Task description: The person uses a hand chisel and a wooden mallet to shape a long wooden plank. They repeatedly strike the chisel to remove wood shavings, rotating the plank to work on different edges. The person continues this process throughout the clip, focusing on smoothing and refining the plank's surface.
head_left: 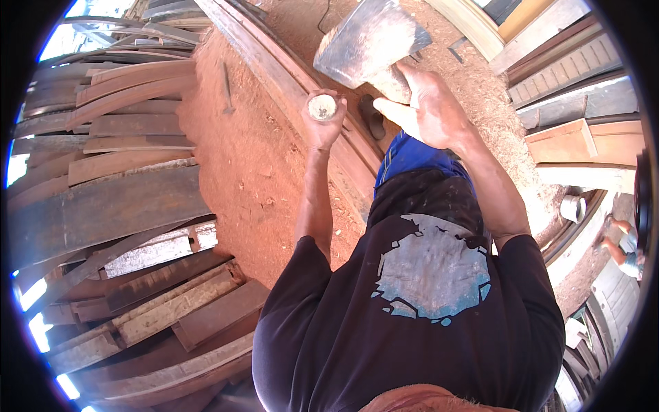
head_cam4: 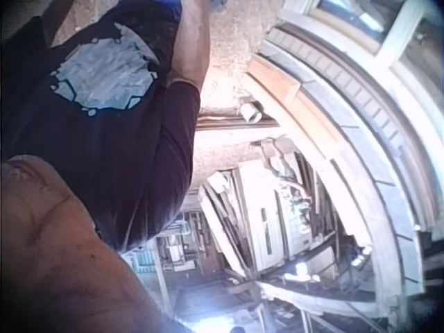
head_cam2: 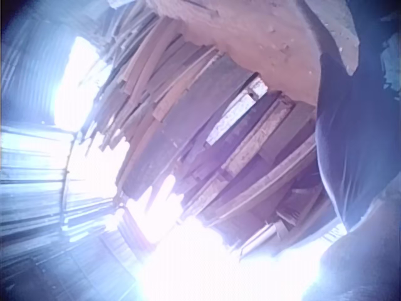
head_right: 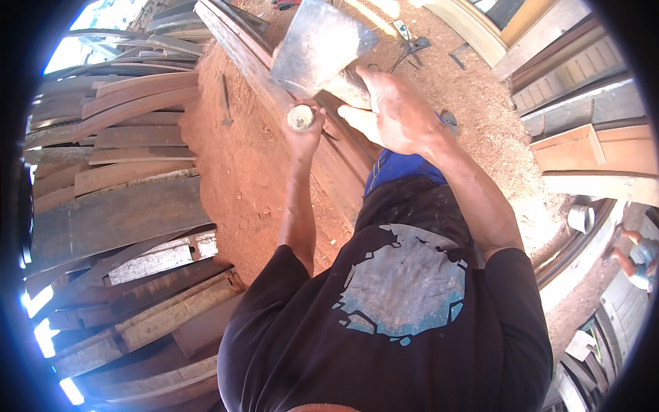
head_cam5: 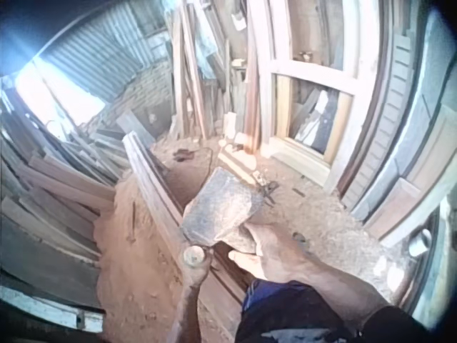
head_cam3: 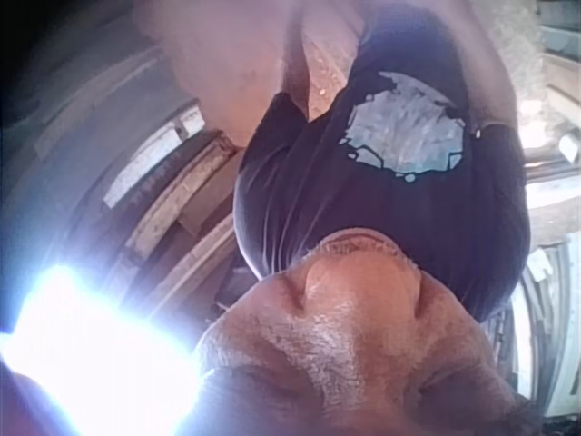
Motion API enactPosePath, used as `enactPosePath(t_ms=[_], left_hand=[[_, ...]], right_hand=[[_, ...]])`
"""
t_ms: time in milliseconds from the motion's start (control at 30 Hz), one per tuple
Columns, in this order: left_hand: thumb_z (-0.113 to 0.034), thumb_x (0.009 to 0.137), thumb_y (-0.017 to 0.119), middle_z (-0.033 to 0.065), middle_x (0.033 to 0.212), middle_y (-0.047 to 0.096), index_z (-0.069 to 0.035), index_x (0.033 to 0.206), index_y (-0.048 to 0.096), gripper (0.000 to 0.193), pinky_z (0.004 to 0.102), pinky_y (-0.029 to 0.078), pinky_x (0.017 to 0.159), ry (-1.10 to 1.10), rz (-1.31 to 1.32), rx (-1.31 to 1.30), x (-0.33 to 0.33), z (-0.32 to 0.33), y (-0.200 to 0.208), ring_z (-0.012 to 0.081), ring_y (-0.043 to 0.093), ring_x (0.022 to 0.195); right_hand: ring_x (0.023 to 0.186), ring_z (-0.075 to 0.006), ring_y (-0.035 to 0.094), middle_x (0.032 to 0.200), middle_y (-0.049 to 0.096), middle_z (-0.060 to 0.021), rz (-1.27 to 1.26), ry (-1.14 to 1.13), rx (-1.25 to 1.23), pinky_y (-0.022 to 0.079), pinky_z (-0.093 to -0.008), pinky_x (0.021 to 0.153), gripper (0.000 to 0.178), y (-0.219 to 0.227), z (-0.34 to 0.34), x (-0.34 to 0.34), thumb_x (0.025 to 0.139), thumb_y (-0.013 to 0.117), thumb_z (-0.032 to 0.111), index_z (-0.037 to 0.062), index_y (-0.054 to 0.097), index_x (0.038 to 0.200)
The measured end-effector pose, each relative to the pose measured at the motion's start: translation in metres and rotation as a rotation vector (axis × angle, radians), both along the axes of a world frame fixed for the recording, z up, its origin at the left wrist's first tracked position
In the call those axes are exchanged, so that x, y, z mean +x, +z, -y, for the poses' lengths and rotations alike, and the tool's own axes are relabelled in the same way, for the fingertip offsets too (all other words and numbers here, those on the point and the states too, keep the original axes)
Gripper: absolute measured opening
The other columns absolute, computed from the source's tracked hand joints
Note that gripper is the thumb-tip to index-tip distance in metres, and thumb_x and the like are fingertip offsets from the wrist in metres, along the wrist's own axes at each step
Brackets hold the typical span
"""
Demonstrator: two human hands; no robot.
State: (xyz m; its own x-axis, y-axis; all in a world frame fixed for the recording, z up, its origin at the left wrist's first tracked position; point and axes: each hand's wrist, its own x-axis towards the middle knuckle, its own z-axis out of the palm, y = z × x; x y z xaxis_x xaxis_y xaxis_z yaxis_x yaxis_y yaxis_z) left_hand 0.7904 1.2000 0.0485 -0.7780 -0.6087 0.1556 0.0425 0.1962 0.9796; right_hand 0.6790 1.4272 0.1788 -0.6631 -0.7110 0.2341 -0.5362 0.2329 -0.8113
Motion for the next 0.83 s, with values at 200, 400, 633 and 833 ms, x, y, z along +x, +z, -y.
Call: enactPosePath(t_ms=[200, 400, 633, 833], left_hand=[[-0.001, 0.078, 0.081, 0.0041, 0.094, 0.073, -0.001, 0.099, 0.069, 0.025, 0.0311, 0.057, 0.081, -0.23, 0.215, 0.012, 0.014, 0.005, 0.011, 0.0147, 0.07, 0.087], [-0.001, 0.075, 0.08, 0.007, 0.097, 0.074, 0.0, 0.104, 0.07, 0.031, 0.0304, 0.057, 0.08, -0.055, 0.001, -0.134, 0.006, -0.008, 0.011, 0.0153, 0.069, 0.088], [0.007, 0.082, 0.076, 0.0036, 0.098, 0.07, -0.003, 0.103, 0.067, 0.025, 0.0267, 0.054, 0.079, -0.065, 0.091, 0.072, 0.011, -0.005, 0.0, 0.0107, 0.066, 0.087], [-0.006, 0.081, 0.082, 0.0034, 0.095, 0.07, -0.003, 0.105, 0.068, 0.028, 0.0274, 0.054, 0.082, -0.176, 0.157, -0.009, 0.025, -0.014, 0.006, 0.0109, 0.066, 0.088]], right_hand=[[0.08, -0.0446, 0.069, 0.083, 0.069, -0.0245, 0.004, 0.023, 0.099, 0.055, -0.0496, 0.073, 0.035, 0.0, 0.01, 0.014, 0.089, 0.075, 0.024, 0.0008, 0.061, 0.111], [0.093, -0.0448, 0.068, 0.093, 0.069, -0.0261, -0.029, 0.127, 0.334, 0.054, -0.0497, 0.083, 0.038, -0.034, 0.012, 0.021, 0.089, 0.073, 0.024, -0.0005, 0.061, 0.115], [0.096, -0.0419, 0.069, 0.1, 0.07, -0.0269, 0.158, 0.075, -0.093, 0.054, -0.044, 0.086, 0.042, 0.019, -0.005, 0.013, 0.089, 0.075, 0.025, -0.0039, 0.063, 0.117], [0.097, -0.0359, 0.072, 0.105, 0.072, -0.0248, -0.019, -0.048, -0.154, 0.055, -0.0423, 0.088, 0.038, 0.064, -0.015, 0.014, 0.09, 0.077, 0.023, -0.0001, 0.066, 0.118]])
